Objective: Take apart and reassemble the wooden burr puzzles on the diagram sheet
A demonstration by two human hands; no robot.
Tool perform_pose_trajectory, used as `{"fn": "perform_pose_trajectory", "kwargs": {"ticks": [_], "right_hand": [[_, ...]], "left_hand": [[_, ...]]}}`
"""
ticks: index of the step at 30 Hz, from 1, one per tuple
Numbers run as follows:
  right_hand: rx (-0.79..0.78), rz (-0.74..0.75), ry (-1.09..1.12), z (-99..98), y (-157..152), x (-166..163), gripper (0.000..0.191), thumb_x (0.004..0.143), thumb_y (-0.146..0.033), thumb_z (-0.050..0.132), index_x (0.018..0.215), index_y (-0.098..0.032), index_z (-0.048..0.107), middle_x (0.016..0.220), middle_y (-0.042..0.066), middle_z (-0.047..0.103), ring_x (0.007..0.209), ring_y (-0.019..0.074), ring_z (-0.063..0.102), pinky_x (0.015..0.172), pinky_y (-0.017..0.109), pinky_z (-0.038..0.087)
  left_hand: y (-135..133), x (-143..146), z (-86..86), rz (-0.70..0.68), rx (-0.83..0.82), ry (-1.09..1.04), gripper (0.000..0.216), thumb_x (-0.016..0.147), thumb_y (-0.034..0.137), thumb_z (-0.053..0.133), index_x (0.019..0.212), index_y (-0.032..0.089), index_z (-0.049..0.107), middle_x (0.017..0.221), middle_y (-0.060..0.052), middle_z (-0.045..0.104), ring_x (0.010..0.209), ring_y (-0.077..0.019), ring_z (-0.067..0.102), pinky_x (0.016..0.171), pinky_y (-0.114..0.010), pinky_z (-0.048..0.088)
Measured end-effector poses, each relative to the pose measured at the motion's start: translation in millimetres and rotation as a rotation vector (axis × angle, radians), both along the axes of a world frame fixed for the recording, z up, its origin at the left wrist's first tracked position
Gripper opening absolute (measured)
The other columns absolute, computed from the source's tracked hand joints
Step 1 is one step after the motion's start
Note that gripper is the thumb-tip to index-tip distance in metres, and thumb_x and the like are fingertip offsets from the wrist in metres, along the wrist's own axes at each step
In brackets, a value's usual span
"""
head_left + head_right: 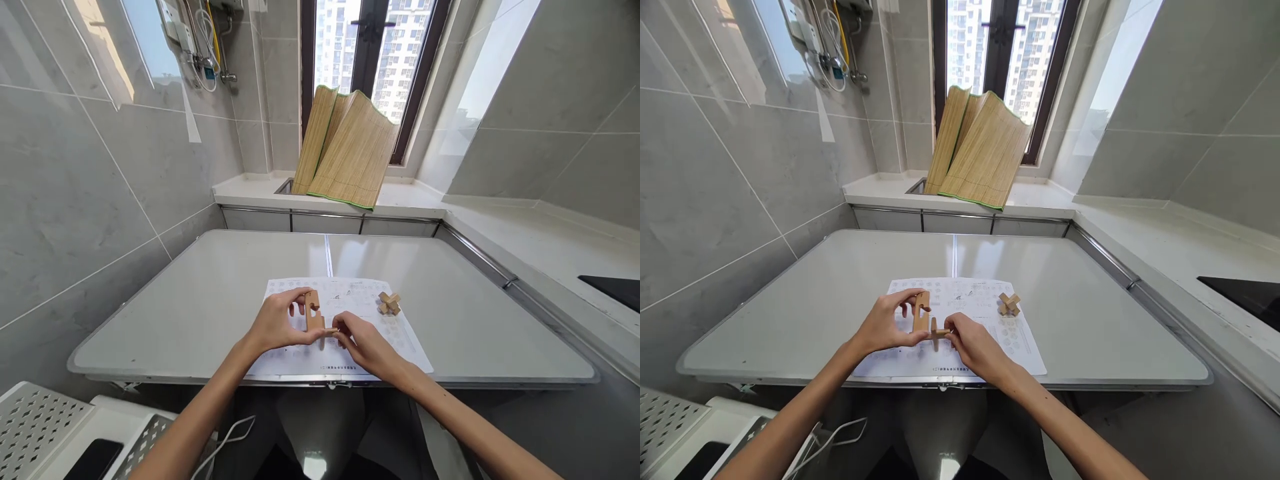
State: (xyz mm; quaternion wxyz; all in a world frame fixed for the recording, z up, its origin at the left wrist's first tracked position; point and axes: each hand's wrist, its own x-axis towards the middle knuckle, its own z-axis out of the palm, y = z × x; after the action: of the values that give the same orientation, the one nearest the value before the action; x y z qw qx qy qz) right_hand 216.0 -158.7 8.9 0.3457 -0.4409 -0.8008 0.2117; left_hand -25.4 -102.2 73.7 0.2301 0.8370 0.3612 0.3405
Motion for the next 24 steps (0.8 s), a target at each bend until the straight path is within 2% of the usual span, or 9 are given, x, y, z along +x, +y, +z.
{"fn": "perform_pose_trajectory", "kwargs": {"ticks": [2, 5, 7, 10, 13, 16, 20, 24], "right_hand": [[-0.003, -0.006, 0.032, 1.4, 0, 3, 0.006, 0.104, -0.021, 0.048, 0.106, -0.025, 0.052, 0.090, 0.003, 0.068, 0.078, 0.0219, 0.066, 0.071, 0.035, 0.052], [-0.024, -0.017, 0.109, 3.6, 1, 8, 0.004, 0.105, -0.023, 0.051, 0.107, -0.025, 0.052, 0.081, 0.000, 0.068, 0.074, 0.0209, 0.067, 0.072, 0.036, 0.053], [-0.042, -0.026, 0.153, 4.7, 1, 11, 0.001, 0.105, -0.025, 0.052, 0.105, -0.025, 0.053, 0.078, -0.001, 0.068, 0.072, 0.0203, 0.068, 0.074, 0.036, 0.054], [-0.068, -0.026, 0.207, 5.0, 1, 13, 0.004, 0.105, -0.029, 0.053, 0.104, -0.025, 0.053, 0.077, -0.001, 0.068, 0.070, 0.0202, 0.068, 0.075, 0.037, 0.055], [-0.106, -0.030, 0.282, 3.9, 2, 13, 0.008, 0.105, -0.034, 0.055, 0.103, -0.026, 0.053, 0.075, -0.001, 0.068, 0.069, 0.0206, 0.069, 0.075, 0.038, 0.057], [-0.149, -0.042, 0.353, 4.0, 6, 11, 0.013, 0.104, -0.038, 0.058, 0.102, -0.026, 0.053, 0.073, -0.001, 0.069, 0.067, 0.0204, 0.069, 0.072, 0.037, 0.058], [-0.176, -0.052, 0.393, 9.5, 9, 10, 0.019, 0.102, -0.043, 0.060, 0.101, -0.026, 0.052, 0.072, -0.001, 0.070, 0.066, 0.0205, 0.071, 0.071, 0.037, 0.058], [-0.217, -0.062, 0.416, 16.0, 11, 9, 0.024, 0.101, -0.047, 0.062, 0.102, -0.025, 0.052, 0.071, -0.001, 0.071, 0.067, 0.0203, 0.070, 0.073, 0.037, 0.057]], "left_hand": [[10, -12, -3.8, 0.062, -0.076, -0.103, 0.063, 0.073, 0.041, 0.076, 0.131, 0.018, 0.067, 0.097, -0.005, 0.081, 0.085, -0.0228, 0.072, 0.074, -0.032, 0.056], [29, -33, -19.7, 0.253, -0.104, -0.146, 0.061, 0.078, 0.050, 0.074, 0.128, 0.017, 0.068, 0.101, -0.008, 0.081, 0.083, -0.0236, 0.074, 0.077, -0.035, 0.059], [41, -48, -33.0, 0.345, -0.085, -0.074, 0.065, 0.076, 0.056, 0.077, 0.128, 0.018, 0.069, 0.104, -0.007, 0.081, 0.083, -0.0247, 0.075, 0.082, -0.038, 0.060], [59, -64, -50.5, 0.423, -0.028, 0.074, 0.071, 0.072, 0.064, 0.080, 0.128, 0.023, 0.070, 0.108, -0.006, 0.082, 0.100, -0.0307, 0.076, 0.094, -0.040, 0.058], [75, -73, -62.3, 0.497, 0.021, 0.254, 0.068, 0.072, 0.071, 0.076, 0.120, 0.024, 0.074, 0.114, -0.010, 0.080, 0.109, -0.0365, 0.073, 0.096, -0.044, 0.055], [88, -78, -70.5, 0.511, 0.068, 0.342, 0.074, 0.068, 0.076, 0.076, 0.119, 0.021, 0.073, 0.126, -0.016, 0.075, 0.126, -0.0419, 0.062, 0.108, -0.051, 0.047], [95, -80, -78.6, 0.472, 0.089, 0.360, 0.075, 0.072, 0.074, 0.075, 0.125, 0.021, 0.070, 0.140, -0.017, 0.066, 0.136, -0.0421, 0.051, 0.116, -0.057, 0.036], [84, -69, -70.4, 0.514, 0.144, 0.320, 0.079, 0.071, 0.072, 0.077, 0.127, 0.017, 0.068, 0.153, -0.022, 0.052, 0.146, -0.0468, 0.036, 0.118, -0.062, 0.030]]}}
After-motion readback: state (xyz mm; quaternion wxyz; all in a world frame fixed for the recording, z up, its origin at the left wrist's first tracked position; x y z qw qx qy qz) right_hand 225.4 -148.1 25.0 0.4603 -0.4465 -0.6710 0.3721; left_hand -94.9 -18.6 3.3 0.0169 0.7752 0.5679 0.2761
